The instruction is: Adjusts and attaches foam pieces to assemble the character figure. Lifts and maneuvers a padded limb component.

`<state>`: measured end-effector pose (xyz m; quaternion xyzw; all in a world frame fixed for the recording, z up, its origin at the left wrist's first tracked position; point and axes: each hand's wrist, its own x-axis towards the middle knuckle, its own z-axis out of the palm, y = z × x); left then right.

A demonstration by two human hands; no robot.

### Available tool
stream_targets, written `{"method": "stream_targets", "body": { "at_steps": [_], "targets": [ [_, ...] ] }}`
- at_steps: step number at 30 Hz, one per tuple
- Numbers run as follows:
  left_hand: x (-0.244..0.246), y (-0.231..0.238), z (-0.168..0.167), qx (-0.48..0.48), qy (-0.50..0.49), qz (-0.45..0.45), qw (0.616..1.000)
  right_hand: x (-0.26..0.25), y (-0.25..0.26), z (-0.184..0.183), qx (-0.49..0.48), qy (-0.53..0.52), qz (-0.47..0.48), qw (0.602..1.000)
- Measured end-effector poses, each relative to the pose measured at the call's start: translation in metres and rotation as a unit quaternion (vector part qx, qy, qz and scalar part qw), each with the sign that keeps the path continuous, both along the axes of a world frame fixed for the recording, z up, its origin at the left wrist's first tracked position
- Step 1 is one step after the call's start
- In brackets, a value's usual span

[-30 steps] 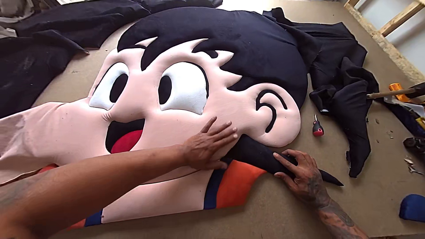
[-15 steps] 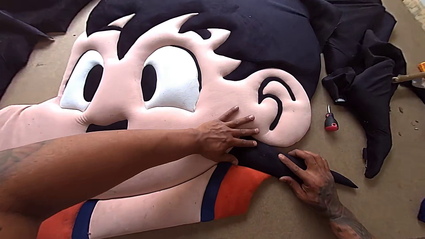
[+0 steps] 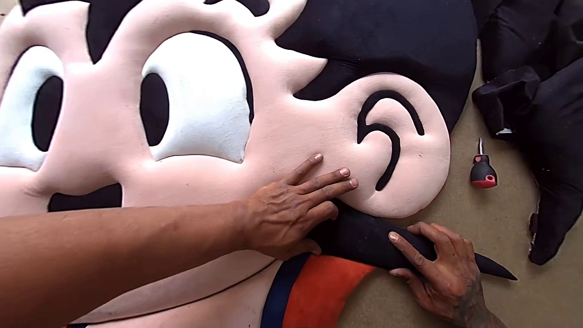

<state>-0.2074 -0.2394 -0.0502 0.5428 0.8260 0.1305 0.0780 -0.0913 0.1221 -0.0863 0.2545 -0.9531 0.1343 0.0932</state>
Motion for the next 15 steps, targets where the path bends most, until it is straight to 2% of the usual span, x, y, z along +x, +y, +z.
{"method": "stream_targets", "body": {
  "at_steps": [7,15],
  "targets": [
    [0.002,0.0,-0.011,0.065,-0.009,0.006,0.998,0.003,-0.001,0.004,-0.008,-0.032,-0.018,0.999],
    [0.0,-0.003,-0.018,0.077,-0.005,-0.006,0.997,0.004,-0.003,0.003,-0.006,-0.046,-0.02,0.999]
  ]
}}
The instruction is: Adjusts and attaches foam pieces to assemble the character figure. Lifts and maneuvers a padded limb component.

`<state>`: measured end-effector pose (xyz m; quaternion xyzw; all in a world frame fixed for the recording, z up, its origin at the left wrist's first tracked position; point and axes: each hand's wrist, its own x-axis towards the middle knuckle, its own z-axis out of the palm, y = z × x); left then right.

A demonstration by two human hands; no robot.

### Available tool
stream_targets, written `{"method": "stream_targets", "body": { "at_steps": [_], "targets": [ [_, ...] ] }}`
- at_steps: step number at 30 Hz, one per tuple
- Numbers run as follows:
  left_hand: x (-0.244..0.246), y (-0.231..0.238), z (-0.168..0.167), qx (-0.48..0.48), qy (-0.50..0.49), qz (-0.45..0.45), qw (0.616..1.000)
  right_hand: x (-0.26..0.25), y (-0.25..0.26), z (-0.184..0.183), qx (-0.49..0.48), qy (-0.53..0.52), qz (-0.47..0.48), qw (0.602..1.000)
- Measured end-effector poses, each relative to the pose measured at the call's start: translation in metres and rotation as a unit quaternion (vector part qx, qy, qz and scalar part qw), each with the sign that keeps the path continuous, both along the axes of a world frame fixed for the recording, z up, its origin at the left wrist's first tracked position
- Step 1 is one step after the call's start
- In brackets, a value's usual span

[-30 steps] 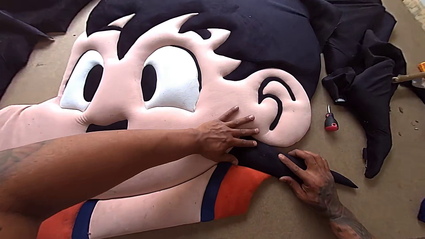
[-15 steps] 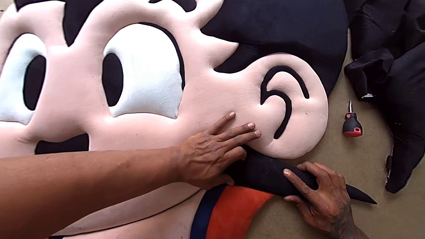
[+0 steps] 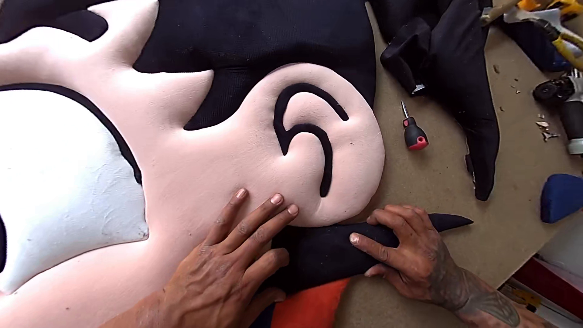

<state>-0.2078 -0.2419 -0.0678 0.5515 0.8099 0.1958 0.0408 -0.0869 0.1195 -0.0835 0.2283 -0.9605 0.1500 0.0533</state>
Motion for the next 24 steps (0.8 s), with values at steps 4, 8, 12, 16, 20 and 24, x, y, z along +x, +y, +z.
{"method": "stream_targets", "body": {
  "at_steps": [4,8,12,16,20,24],
  "targets": [
    [-0.001,0.0,0.001,-0.001,0.0,-0.002,1.0,0.0,0.0,0.0,-0.003,0.0,-0.002,1.0],
    [-0.002,0.0,0.002,0.001,-0.001,-0.002,1.0,-0.002,0.0,0.0,-0.008,0.004,0.001,1.0],
    [-0.003,-0.001,0.004,-0.006,0.015,0.003,1.0,-0.006,0.001,-0.001,-0.007,0.03,0.009,0.999],
    [-0.004,0.0,0.01,-0.03,0.03,0.012,0.999,-0.009,0.002,-0.002,-0.002,0.07,0.021,0.997],
    [0.005,0.004,0.018,-0.05,0.063,0.056,0.995,-0.01,0.004,-0.002,0.0,0.107,0.037,0.994],
    [0.085,0.026,0.048,0.116,-0.003,0.251,0.961,-0.007,-0.002,0.018,0.017,0.082,0.03,0.996]
  ]
}}
